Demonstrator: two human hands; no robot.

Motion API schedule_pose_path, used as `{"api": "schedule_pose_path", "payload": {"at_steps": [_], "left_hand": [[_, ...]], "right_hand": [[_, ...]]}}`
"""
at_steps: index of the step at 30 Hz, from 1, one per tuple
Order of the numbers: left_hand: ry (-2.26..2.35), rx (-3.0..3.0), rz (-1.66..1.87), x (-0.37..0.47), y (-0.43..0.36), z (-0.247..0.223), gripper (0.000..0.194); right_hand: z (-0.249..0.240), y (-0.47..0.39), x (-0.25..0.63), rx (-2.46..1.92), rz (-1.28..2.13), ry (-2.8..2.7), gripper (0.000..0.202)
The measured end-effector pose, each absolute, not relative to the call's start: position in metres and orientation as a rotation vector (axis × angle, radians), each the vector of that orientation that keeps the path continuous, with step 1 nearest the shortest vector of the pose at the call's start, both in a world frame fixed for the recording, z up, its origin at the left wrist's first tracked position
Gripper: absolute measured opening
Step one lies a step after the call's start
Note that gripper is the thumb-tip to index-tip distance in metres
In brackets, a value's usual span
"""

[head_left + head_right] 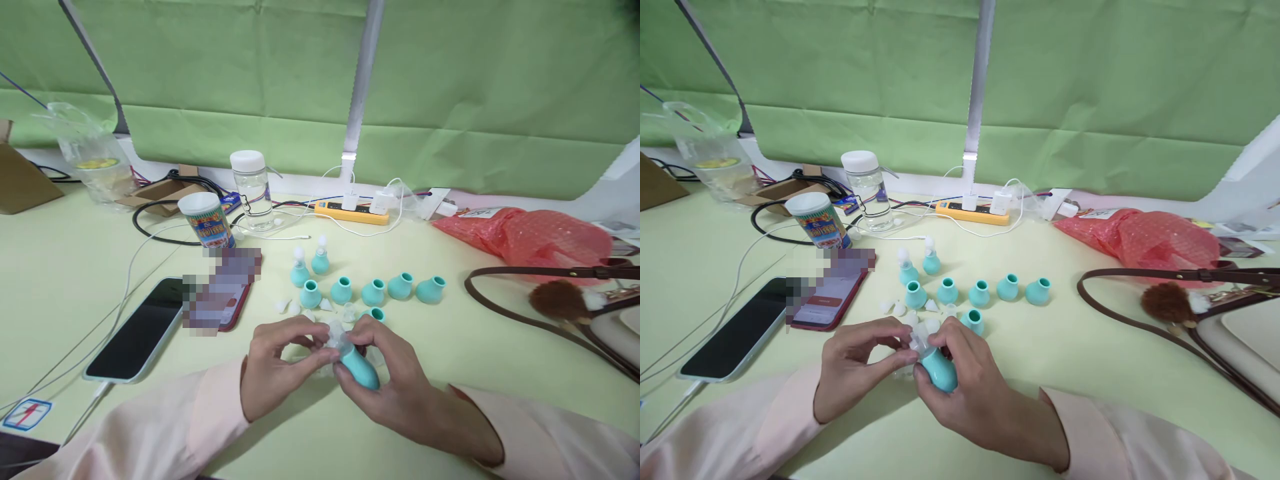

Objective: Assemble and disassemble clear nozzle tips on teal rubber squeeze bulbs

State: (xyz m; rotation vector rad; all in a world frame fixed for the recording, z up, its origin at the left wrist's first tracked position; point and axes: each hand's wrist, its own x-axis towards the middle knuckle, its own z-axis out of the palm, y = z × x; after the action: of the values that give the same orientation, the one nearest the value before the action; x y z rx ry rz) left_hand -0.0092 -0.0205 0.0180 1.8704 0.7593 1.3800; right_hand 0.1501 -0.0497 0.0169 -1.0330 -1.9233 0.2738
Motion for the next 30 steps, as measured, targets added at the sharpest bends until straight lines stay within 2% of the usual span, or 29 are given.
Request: {"api": "schedule_pose_path", "payload": {"at_steps": [4,10,20,26,30], "left_hand": [[0.75,1.756,1.366,-0.0076,-0.0186,0.0187,0.011],[0.796,1.529,1.299,-0.0068,-0.0199,0.0218,0.009],[0.865,1.0,1.019,-0.0052,-0.0231,0.0221,0.006],[0.885,0.93,0.992,-0.0049,-0.0215,0.0202,0.01],[0.844,1.052,0.954,-0.0052,-0.0227,0.0239,0.003]], "right_hand": [[0.0189,-0.0508,0.1488,-1.023,0.234,-1.909,0.027],[0.02,-0.0508,0.1475,-1.038,0.207,-1.904,0.027],[0.0133,-0.048,0.1481,-1.03,-0.049,-1.991,0.023],[0.0166,-0.0461,0.1492,-1.042,0.01,-1.953,0.027],[0.0133,-0.0433,0.1512,-1.032,-0.066,-1.988,0.023]]}}
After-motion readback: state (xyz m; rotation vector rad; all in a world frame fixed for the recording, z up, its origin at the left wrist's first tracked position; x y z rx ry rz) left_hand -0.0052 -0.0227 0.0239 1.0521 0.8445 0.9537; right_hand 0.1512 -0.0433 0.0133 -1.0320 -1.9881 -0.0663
